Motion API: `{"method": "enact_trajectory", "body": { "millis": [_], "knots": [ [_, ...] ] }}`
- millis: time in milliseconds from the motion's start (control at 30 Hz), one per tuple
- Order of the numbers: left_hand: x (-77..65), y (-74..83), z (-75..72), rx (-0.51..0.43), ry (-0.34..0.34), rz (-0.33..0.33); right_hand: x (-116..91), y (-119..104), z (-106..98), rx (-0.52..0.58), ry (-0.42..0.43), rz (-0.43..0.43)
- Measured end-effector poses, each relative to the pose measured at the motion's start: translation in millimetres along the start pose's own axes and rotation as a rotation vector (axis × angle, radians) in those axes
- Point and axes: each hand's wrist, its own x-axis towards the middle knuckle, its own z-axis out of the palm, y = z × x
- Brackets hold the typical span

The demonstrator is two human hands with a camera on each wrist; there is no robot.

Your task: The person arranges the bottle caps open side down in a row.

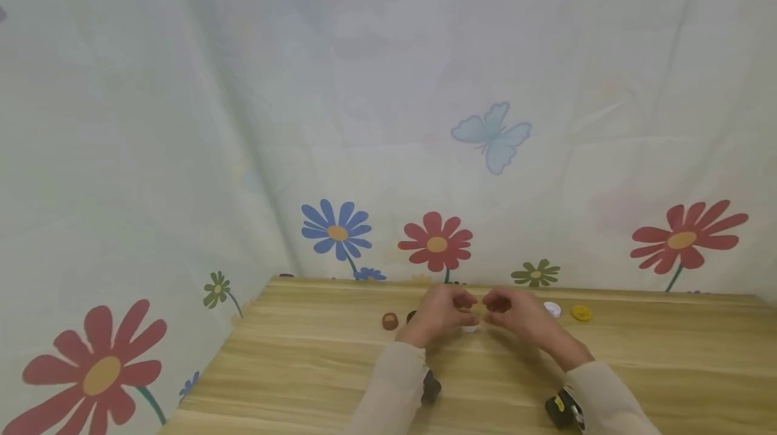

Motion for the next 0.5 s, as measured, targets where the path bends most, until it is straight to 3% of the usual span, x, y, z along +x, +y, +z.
{"method": "enact_trajectory", "body": {
  "millis": [333, 500],
  "knots": [
    [9.3, 9.8, 17.5, 0.102, 0.041, 0.042, -10.4, 9.0, -12.9, -0.058, 0.049, 0.006],
    [14.9, 16.9, 25.0, 0.104, 0.054, 0.007, -14.5, 20.5, -20.3, -0.049, 0.067, -0.018]
  ]
}}
